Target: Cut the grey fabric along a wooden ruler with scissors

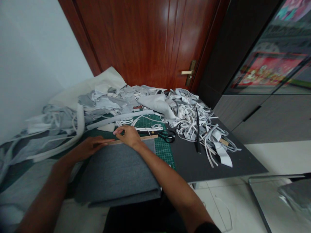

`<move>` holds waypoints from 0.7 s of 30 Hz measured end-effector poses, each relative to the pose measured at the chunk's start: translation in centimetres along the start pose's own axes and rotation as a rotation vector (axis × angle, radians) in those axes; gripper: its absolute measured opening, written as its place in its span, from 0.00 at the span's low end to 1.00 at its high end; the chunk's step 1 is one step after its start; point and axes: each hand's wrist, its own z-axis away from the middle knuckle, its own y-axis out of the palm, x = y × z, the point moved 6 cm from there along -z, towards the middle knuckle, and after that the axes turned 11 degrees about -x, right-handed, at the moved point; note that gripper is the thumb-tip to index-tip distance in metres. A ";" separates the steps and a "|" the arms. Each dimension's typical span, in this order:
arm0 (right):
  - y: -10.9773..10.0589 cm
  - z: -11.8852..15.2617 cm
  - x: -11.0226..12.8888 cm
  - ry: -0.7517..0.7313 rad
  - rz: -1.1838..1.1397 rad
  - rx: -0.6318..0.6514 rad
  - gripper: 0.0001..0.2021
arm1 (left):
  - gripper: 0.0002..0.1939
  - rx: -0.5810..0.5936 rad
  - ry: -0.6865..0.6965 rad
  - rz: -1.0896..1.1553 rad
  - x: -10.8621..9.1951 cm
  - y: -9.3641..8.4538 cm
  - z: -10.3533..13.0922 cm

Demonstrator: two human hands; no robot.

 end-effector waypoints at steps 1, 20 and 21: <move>0.0 0.1 -0.2 0.014 0.004 0.003 0.03 | 0.28 -0.004 0.000 0.008 0.0 0.0 0.0; -0.9 0.4 0.5 0.046 0.074 0.017 0.06 | 0.20 -0.101 -0.099 -0.025 2.1 -2.9 3.6; -1.0 0.6 1.1 0.012 0.099 0.013 0.06 | 0.20 -0.107 -0.095 -0.022 2.0 -2.9 3.5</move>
